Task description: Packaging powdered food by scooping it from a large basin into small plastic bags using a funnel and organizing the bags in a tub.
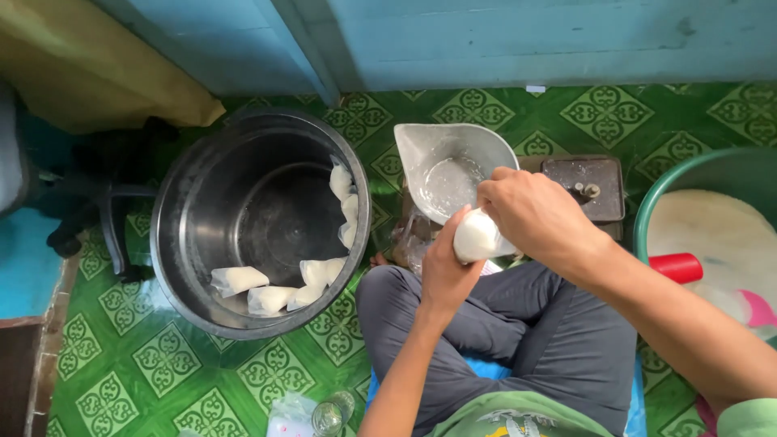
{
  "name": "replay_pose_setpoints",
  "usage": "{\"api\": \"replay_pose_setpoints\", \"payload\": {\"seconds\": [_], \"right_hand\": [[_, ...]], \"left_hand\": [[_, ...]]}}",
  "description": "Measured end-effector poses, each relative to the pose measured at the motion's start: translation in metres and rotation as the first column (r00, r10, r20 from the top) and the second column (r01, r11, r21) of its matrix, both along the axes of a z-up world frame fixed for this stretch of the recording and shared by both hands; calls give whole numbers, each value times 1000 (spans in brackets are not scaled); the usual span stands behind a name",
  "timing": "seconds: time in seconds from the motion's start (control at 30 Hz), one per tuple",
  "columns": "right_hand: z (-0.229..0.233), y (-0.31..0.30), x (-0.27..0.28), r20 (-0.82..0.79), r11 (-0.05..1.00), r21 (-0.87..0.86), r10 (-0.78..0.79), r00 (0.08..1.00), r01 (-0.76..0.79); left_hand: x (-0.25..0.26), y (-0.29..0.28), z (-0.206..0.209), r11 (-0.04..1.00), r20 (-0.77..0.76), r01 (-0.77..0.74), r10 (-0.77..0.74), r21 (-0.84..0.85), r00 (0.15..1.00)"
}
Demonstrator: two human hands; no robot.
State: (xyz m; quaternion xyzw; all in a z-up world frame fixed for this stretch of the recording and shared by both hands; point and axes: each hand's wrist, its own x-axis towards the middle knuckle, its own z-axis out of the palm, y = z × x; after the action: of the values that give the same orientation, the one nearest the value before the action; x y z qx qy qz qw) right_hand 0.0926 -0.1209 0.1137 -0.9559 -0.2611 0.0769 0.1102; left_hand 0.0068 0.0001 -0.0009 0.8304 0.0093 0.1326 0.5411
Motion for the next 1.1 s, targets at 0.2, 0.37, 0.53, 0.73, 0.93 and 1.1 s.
{"api": "replay_pose_setpoints", "payload": {"seconds": [0.2,0.37,0.53,0.73,0.93,1.1], "right_hand": [[-4,3,26,-197,985,131,-89,976,116],[-48,-3,62,-208,984,114,-115,971,141],[-73,-13,78,-209,979,121,-135,968,163],[-88,-23,85,-248,970,195,-92,964,143],[-110,-34,88,-215,972,211,-62,975,108],[-122,-41,89,-211,975,202,-48,976,91]], "left_hand": [[38,4,-20,998,-18,56,-57,-12,998],[61,7,-1,994,-60,105,-105,-8,993],[85,2,-20,992,-167,-111,120,66,979],[102,-3,-35,988,-313,-88,125,127,942],[110,-15,-60,979,-316,-52,114,198,942],[113,-24,-61,979,-326,-17,84,203,942]]}}
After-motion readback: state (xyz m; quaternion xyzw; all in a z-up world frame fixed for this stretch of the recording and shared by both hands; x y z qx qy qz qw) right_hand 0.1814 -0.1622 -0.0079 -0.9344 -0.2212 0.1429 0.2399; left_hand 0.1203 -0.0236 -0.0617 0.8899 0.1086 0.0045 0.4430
